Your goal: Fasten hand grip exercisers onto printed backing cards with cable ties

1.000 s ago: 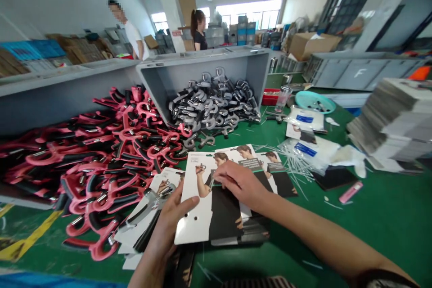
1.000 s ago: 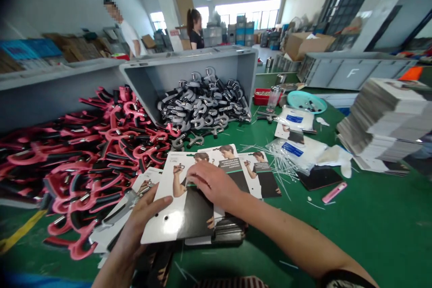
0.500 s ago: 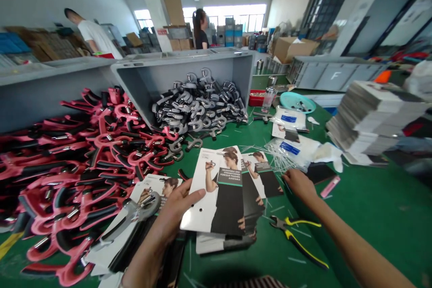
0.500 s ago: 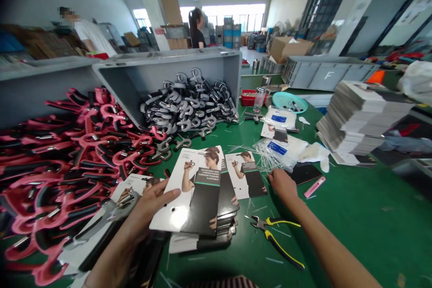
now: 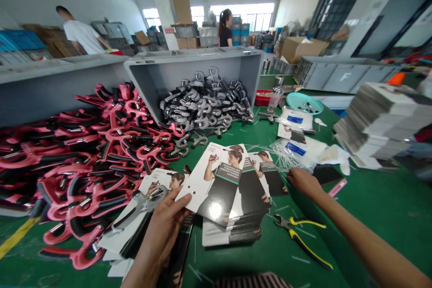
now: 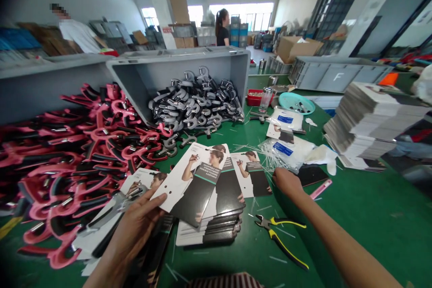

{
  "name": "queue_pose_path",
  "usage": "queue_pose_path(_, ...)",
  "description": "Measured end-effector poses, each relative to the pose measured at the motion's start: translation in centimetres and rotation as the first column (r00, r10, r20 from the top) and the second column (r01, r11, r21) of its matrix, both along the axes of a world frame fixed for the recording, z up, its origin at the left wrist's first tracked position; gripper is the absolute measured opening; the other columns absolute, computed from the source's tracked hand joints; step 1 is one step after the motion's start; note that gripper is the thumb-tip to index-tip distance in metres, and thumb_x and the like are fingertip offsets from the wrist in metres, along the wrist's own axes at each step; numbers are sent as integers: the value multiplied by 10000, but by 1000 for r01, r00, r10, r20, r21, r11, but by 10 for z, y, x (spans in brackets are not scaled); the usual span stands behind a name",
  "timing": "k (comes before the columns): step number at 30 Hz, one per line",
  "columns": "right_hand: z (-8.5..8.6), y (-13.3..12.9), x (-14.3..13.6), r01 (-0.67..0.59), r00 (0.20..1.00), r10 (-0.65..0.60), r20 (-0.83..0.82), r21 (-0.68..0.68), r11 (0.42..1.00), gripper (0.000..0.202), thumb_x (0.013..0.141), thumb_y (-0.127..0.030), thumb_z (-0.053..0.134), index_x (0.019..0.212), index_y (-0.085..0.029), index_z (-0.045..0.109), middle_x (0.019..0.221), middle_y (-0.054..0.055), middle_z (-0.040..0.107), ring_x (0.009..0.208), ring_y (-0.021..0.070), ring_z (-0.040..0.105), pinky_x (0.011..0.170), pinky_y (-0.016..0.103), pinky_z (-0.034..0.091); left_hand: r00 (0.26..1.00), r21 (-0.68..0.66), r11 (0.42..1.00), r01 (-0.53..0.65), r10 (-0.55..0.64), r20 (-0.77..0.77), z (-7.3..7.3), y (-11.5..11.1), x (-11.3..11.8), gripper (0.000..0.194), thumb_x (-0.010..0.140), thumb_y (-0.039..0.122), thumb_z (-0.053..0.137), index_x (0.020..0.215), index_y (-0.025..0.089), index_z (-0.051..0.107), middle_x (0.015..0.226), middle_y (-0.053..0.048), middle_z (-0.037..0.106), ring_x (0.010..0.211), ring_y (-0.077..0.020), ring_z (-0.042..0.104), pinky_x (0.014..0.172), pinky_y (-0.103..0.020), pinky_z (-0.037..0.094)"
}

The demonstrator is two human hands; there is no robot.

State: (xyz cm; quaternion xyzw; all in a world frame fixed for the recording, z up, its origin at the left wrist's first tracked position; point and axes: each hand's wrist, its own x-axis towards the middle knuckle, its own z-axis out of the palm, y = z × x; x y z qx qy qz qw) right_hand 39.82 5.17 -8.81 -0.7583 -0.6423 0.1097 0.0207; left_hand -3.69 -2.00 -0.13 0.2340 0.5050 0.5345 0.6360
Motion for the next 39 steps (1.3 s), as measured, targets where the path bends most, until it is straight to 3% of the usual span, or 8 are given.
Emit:
queue_pose_path(8,88,3,-22,-20,953,86,-290,224,974,185,957,-351,485,973,-212,607,756,90,706,650,226,680,629,348,496,987,47,989,141,-137,-82,10,-7,-29,450,731,274,807,1139,134,676,908,-60,749,765,-186,694,707,-260,521)
queue_pose_path(11,127,4,-87,74,580,306,-755,423,903,178,945,-423,553,893,-254,575,737,50,690,562,182,651,572,325,520,968,96,965,243,-235,-91,3,3,-23,369,746,265,782,1080,131,700,897,-53,739,748,-165,668,696,-246,493)
queue_pose_path(15,149,2,-195,-276,233,442,-866,377,884,181,917,-388,625,971,-242,533,845,34,727,717,192,719,626,314,588,961,131,954,271,-259,-100,-9,10,-16,317,756,244,754,1047,126,713,905,-56,730,737,-152,643,669,-233,475)
queue_pose_path(20,128,5,-256,-493,357,590,-724,390,778,175,987,-383,493,998,-212,530,821,37,717,709,173,718,642,299,580,962,121,954,273,-270,-46,-11,7,-19,346,754,267,759,1066,129,702,812,-37,695,613,-127,591,555,-227,467)
queue_pose_path(26,111,3,-253,-546,445,639,-627,375,749,191,1011,-365,434,1066,-209,527,856,54,723,732,181,706,627,292,553,993,166,986,22,-41,107,-21,3,-10,366,823,411,705,1064,136,701,881,-78,718,706,-157,653,645,-264,517)
queue_pose_path(29,111,4,-254,-631,430,764,-480,445,635,149,995,-293,467,1025,-204,582,962,78,716,884,203,688,777,329,533,982,193,971,-144,115,151,-30,-4,1,353,876,433,638,1097,164,697,1025,-99,726,896,-198,678,796,-310,521)
queue_pose_path(32,111,7,-257,-684,386,831,-401,480,549,129,978,-250,507,1005,-197,622,1002,84,704,956,208,653,850,337,497,997,224,972,-67,58,44,-34,-6,10,314,811,347,723,1080,186,705,1052,-74,727,981,-215,658,878,-316,490)
queue_pose_path(39,112,8,-254,-597,389,698,-600,413,688,166,976,-328,526,994,-222,653,851,22,691,764,178,647,693,293,484,942,281,959,-31,122,-313,-46,-26,9,60,820,241,678,840,188,657,797,-10,639,754,-162,595,754,-270,475)
